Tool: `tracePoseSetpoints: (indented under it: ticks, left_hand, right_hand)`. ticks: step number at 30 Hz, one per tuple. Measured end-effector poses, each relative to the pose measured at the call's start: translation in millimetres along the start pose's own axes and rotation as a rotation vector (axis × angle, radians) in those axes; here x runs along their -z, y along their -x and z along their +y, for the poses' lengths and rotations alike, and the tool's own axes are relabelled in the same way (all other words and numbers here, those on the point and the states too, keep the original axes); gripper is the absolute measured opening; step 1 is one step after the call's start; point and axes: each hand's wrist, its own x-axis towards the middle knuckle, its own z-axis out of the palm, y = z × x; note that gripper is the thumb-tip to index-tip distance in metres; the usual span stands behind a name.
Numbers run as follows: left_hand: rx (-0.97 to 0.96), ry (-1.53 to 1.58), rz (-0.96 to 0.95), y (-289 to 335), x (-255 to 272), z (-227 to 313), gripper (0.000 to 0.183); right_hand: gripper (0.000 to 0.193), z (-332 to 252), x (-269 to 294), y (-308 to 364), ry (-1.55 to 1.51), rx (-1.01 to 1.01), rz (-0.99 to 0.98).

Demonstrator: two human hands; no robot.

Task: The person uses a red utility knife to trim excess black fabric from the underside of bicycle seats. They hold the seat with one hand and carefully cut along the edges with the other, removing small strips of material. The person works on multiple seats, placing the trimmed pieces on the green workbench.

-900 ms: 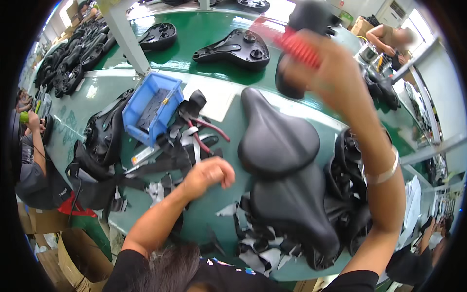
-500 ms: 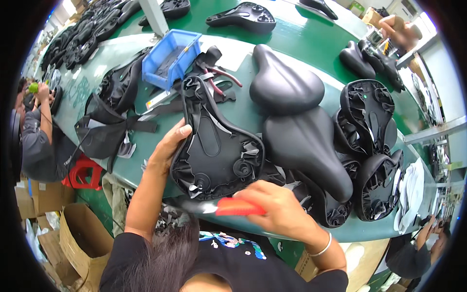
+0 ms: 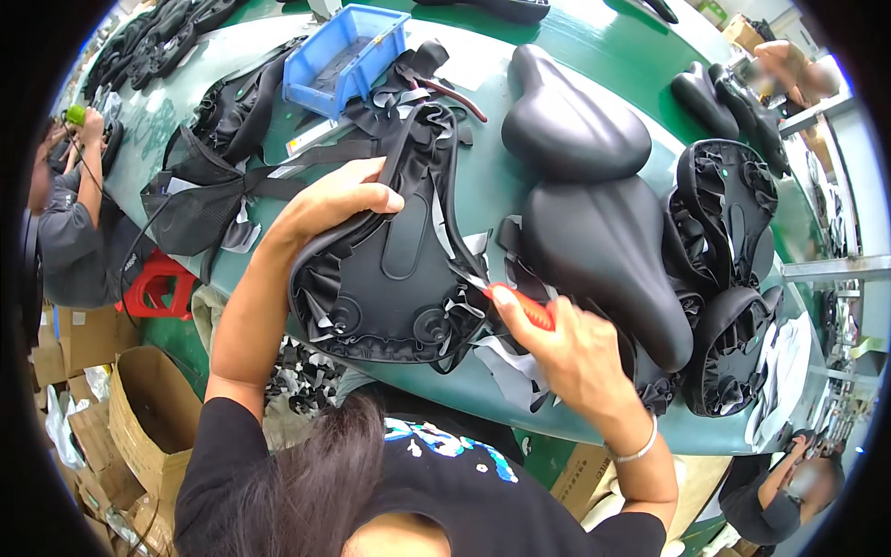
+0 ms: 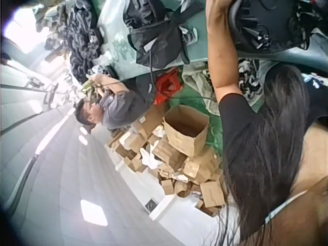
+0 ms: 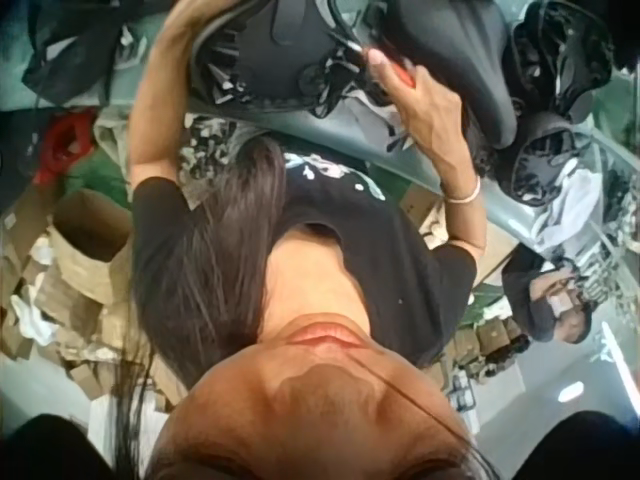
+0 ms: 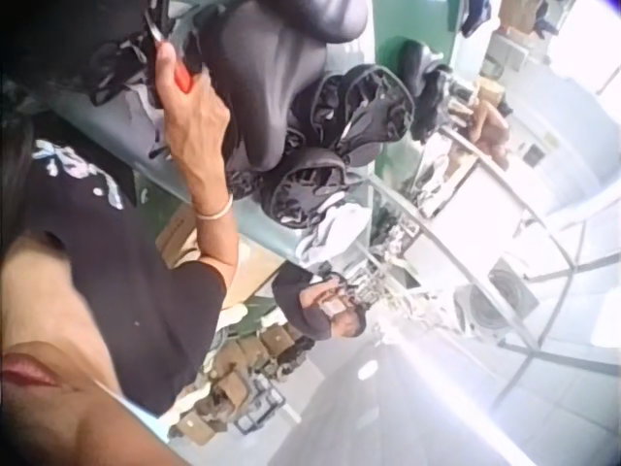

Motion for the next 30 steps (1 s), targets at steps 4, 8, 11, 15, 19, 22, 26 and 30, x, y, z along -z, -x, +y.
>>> tracePoseSetpoints:
  ticks: [4,8,11,15,19,22,26,30]
  left_hand:
    - [0.039,0.156,0.152,14,-5,-18,0.026]
    - [0.067,0.254,0.314,47,-10,-47,0.027]
    - [0.011,0.435,0.389,66,-26,-57,0.029]
    - [-0.034,0.519,0.463,85,-36,-56,0.033]
    - [-0.116,0.467,0.587,88,-44,-63,0.042]
    - [-0.169,-0.479,1.071,89,-48,-72,0.052]
    - [-0.499,-0.856,0.439,62,-72,-7,0.035]
    - [-0.638,-1.004,0.266,36,-94,-30,0.016]
  right_hand:
    - [0.065,-45,-20,27,-0.237,-0.288,-0.029]
    - [0.064,-92,-19,46,-0.509,-0.532,-0.103]
    - [0.055,-86,-18,55,-0.608,-0.467,0.034]
    - [0.056,-64,-13,10,-0.748,-0.503,0.329]
    - [0.054,-49,-36,-50,-0.661,-0.328,0.417]
    - [0.047,-29,-18,-52,-0.997,-0.690,0.352]
    - [0.047,-40,-21,-66,-0.979,-0.462,0.427]
    - [0.055,-36,-10,-46,-0.896,-0.366,0.241]
